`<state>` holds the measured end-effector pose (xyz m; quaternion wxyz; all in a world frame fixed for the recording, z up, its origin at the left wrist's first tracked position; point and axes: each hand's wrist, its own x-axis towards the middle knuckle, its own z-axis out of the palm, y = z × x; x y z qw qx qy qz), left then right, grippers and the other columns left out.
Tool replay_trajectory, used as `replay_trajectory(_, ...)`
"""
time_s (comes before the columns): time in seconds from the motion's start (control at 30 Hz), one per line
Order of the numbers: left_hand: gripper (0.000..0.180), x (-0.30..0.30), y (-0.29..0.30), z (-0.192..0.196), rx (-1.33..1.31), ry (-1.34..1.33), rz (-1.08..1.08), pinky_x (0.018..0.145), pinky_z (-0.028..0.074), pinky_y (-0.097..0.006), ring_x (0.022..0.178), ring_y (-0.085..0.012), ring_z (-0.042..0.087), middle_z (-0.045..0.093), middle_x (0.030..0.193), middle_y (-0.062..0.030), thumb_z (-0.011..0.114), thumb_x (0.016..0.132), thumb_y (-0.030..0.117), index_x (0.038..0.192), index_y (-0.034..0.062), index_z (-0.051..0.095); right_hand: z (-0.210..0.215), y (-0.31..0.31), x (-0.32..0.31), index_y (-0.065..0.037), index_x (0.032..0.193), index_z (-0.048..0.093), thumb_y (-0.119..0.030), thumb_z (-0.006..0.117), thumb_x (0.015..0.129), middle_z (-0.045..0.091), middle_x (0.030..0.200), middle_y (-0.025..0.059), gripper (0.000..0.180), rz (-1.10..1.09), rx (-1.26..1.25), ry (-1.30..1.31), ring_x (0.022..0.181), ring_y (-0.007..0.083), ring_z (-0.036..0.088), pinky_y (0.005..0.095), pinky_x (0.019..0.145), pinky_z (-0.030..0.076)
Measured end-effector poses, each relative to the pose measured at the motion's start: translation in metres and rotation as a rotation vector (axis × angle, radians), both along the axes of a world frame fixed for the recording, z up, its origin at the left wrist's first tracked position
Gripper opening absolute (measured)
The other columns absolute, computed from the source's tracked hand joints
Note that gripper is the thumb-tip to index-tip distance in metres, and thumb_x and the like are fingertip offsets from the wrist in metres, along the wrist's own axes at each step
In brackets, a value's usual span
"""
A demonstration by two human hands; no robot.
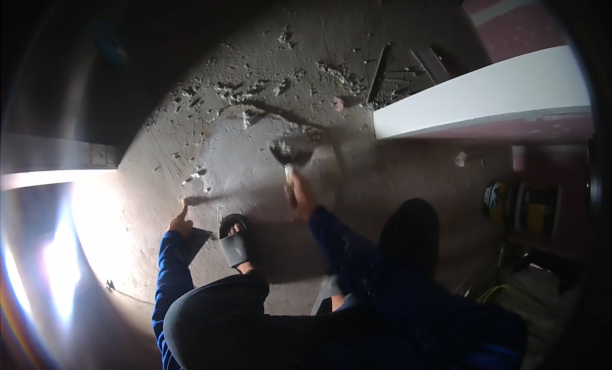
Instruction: The person scoops cement from a hawk with a trowel and spreads it onto the floor, smoothing the surface. The person repeatedly transfers material and levels the patch on the ground.
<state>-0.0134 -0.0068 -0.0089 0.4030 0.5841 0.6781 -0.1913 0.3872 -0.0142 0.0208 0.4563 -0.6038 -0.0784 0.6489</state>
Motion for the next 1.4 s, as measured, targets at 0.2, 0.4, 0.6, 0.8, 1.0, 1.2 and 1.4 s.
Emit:
replay_trajectory(0.2,0.084,-0.002,0.000,-0.002,0.004,0.031,-0.035,0.093,0.045,-0.042,0.107,-0.0405,0.058,0.057,0.115,-0.0317,0.052,0.079,0.021,0.148,0.0317,0.006,0.001,0.043,0.013,-0.012,0.080,0.045,-0.047,0.048,0.093,0.045,0.055,0.0007,0.037,0.056,-0.007,0.136,0.037,0.0117,0.039,0.0272,0.035,0.031)
replay_trajectory(0.4,0.083,-0.003,-0.002,-0.004,-0.016,0.039,-0.002,0.085,0.047,-0.044,0.094,-0.0397,0.062,0.062,0.103,-0.0301,0.051,0.079,0.021,0.148,0.0337,0.006,0.014,-0.024,0.011,-0.010,0.083,0.050,-0.044,0.045,0.095,0.044,0.050,0.0012,0.036,-0.030,-0.181,0.054,0.031,0.0123,0.039,0.0292,0.030,0.030)
replay_trajectory(0.6,0.084,-0.002,-0.001,-0.001,-0.010,0.056,-0.011,0.090,0.046,-0.043,0.102,-0.0395,0.060,0.059,0.111,-0.0310,0.051,0.078,0.021,0.148,0.0333,0.006,-0.005,0.091,0.040,-0.013,0.079,0.045,-0.048,0.054,0.090,0.048,0.057,0.0013,0.038,0.110,-0.097,0.140,0.040,0.0094,0.042,0.0246,0.034,0.029)
replay_trajectory(0.8,0.083,0.001,-0.003,0.003,0.004,0.005,0.036,0.093,0.045,-0.041,0.107,-0.0397,0.057,0.056,0.117,-0.0313,0.052,0.078,0.022,0.148,0.0318,0.007,0.029,-0.028,0.023,-0.011,0.092,0.049,-0.045,0.049,0.093,0.049,0.059,0.0007,0.033,0.247,-0.146,-0.005,0.038,0.0089,0.042,0.0256,0.032,0.030)
replay_trajectory(1.0,0.082,0.005,-0.009,0.007,0.034,0.015,0.044,0.090,0.046,-0.043,0.102,-0.0404,0.059,0.058,0.111,-0.0320,0.051,0.079,0.022,0.148,0.0302,0.007,0.010,0.107,-0.008,-0.011,0.073,0.045,-0.047,0.055,0.089,0.042,0.051,-0.0002,0.040,0.412,-0.241,0.021,0.037,0.0095,0.038,0.0253,0.032,0.026)
replay_trajectory(1.2,0.083,0.014,0.001,0.017,-0.024,0.057,0.070,0.100,0.041,-0.042,0.116,-0.0371,0.053,0.053,0.124,-0.0277,0.050,0.076,0.022,0.148,0.0318,0.011,0.012,0.108,-0.018,-0.011,0.084,0.045,-0.052,0.054,0.089,0.046,0.054,0.0011,0.042,0.407,-0.250,0.033,0.037,0.0095,0.039,0.0253,0.032,0.027)
replay_trajectory(1.4,0.080,0.017,-0.002,0.029,-0.035,0.018,0.141,0.099,0.042,-0.042,0.116,-0.0366,0.053,0.054,0.125,-0.0239,0.050,0.078,0.023,0.148,0.0343,0.012,0.011,0.051,-0.031,-0.012,0.091,0.046,-0.053,0.052,0.089,0.046,0.053,0.0016,0.042,0.360,-0.327,0.008,0.036,0.0109,0.041,0.0259,0.031,0.028)
